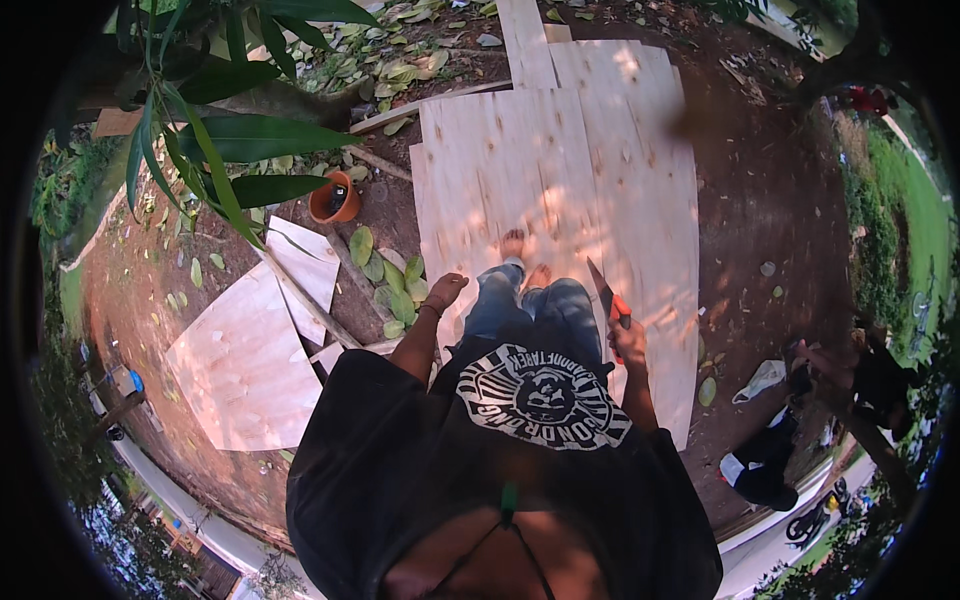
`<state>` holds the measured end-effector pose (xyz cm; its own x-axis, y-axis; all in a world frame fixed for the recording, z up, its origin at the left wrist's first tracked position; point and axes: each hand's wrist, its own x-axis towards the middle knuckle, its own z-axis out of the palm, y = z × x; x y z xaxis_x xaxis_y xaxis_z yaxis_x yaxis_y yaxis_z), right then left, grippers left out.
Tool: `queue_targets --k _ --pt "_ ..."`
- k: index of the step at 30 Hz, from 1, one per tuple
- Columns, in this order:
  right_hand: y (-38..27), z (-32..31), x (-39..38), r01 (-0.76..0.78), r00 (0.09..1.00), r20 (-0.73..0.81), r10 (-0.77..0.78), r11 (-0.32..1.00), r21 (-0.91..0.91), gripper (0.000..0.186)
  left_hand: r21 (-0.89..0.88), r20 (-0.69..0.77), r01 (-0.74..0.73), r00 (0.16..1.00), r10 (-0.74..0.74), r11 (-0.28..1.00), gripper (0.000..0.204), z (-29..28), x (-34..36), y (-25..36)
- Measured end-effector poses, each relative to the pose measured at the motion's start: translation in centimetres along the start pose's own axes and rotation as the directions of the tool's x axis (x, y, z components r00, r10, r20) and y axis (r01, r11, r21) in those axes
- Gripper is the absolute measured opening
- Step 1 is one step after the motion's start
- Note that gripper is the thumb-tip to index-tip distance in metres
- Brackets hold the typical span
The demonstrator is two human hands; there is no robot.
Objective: The person sits on a large plywood sheet and uses a hand saw to cut it into smaller pieces. They reposition the cut pieces and continue sawing along marked lines, then stand on the plywood to make additional cuts.
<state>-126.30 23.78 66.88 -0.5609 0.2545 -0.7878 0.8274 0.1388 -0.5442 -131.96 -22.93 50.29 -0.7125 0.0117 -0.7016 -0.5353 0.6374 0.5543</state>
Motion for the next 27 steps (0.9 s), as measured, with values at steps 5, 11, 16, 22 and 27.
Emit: queue_targets --k 5,11,16,22,27 --pt "0.9 1.5 0.1 -0.005 1.0 0.02 0.003 0.992 0.123 0.024 -0.333 -0.155 0.029 0.984 -0.084 0.943 0.062 -2.9 3.9 1.4" --pt "3.2 1.4 1.5 -0.126 0.992 0.029 0.126 0.992 -0.002 0.028 -0.112 -0.095 0.098 0.989 -0.109 0.989 0.06 -3.8 3.8 3.4" --pt "6.9 1.4 1.0 -0.072 0.994 -0.071 0.086 0.983 0.17 0.016 -0.076 0.066 0.135 0.989 -0.13 0.988 0.053 -1.6 2.7 5.8" --pt "6.8 2.3 0.8 -0.023 0.993 -0.098 0.061 0.937 0.349 0.018 0.15 0.061 -0.018 0.998 0.009 0.988 0.05 -0.4 2.4 6.7" --pt "4.7 3.5 3.8 -0.114 0.964 -0.203 0.172 0.956 0.269 0.025 0.197 0.13 0.071 0.987 -0.098 0.978 0.049 -2.7 4.7 4.7"
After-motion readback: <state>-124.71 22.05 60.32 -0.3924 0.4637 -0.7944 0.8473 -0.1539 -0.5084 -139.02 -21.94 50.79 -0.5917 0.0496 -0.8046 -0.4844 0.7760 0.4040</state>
